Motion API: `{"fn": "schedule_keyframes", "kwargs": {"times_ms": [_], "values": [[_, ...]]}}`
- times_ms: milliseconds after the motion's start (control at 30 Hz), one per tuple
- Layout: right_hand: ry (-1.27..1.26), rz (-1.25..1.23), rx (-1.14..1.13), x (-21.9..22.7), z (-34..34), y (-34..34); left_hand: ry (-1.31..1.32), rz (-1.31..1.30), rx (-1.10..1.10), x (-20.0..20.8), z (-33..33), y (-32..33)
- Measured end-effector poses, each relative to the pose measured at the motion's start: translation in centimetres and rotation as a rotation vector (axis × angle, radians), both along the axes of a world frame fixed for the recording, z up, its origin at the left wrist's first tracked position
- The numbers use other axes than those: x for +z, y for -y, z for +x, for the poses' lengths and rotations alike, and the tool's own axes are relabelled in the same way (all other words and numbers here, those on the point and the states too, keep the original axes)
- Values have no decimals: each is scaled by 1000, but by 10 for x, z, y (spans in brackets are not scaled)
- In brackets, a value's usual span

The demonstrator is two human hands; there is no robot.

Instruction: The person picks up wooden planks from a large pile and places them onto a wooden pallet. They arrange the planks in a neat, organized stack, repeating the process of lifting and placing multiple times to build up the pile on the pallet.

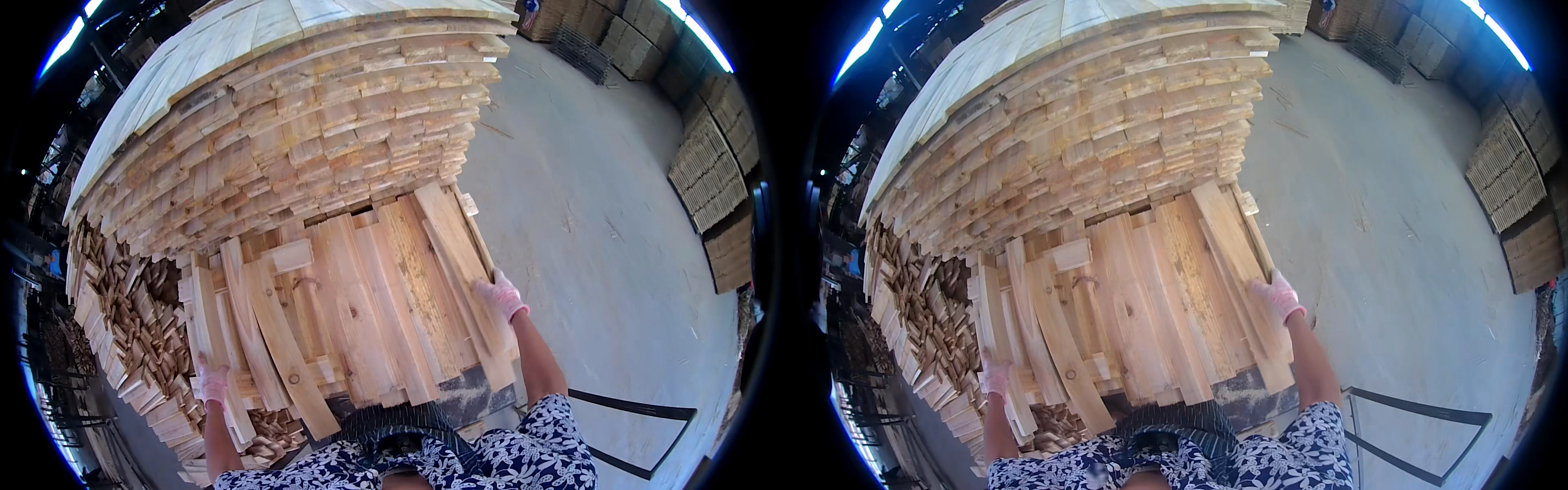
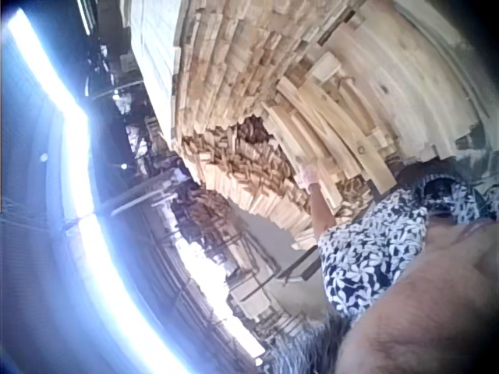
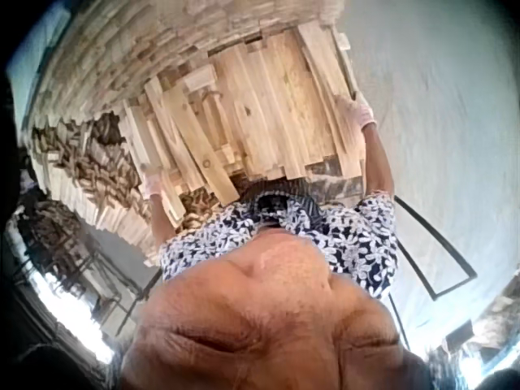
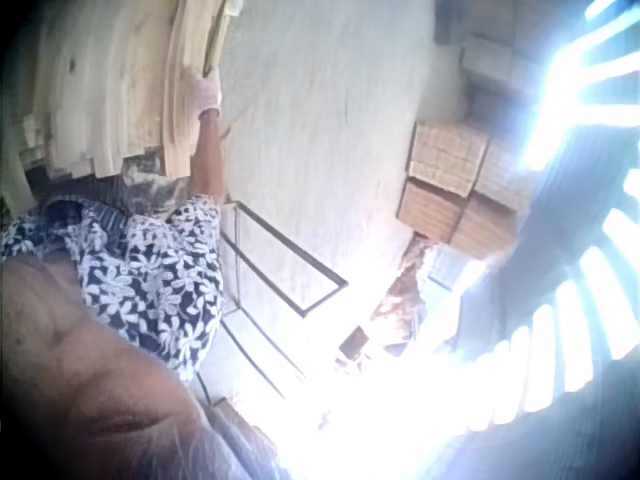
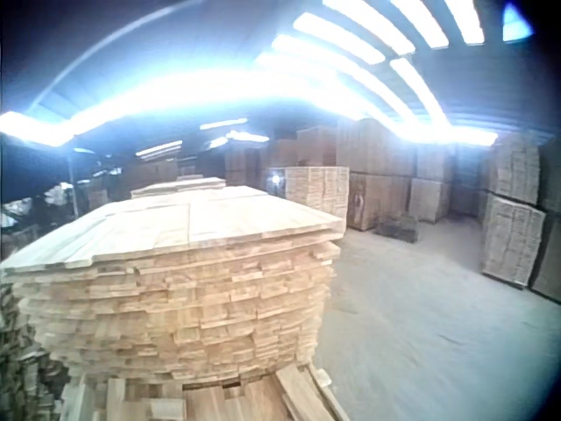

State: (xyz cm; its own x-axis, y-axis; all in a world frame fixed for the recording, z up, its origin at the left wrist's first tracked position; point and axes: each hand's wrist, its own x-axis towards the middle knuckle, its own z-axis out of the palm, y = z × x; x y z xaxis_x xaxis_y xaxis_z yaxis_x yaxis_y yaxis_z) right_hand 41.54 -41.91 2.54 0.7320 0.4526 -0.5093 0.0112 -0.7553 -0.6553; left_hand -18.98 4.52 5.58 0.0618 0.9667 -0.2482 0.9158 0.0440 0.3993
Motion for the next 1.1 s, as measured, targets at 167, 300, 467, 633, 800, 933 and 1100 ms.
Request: {"fn": "schedule_keyframes", "kwargs": {"times_ms": [167, 300, 467, 633, 800, 933, 1100], "values": [[88, -273, 147, 1, -9, -9, 84, -107, 138, -13, 3, -5], [393, -291, 173, 21, -41, -45, 29, -113, 187, 11, 26, 14], [597, -380, 120, 7, -91, -88, -112, -21, 125, 10, 27, 11], [379, -272, 123, 37, -78, -75, -47, 48, 105, -21, 10, -1], [373, -233, 59, 55, -17, -27, -96, 44, 148, -65, -44, -22], [381, -319, 102, 13, 44, -15, -83, 72, 98, -61, -46, -33], [392, -299, 135, -20, 30, 5, -43, -110, 153, 15, 26, 9]]}}
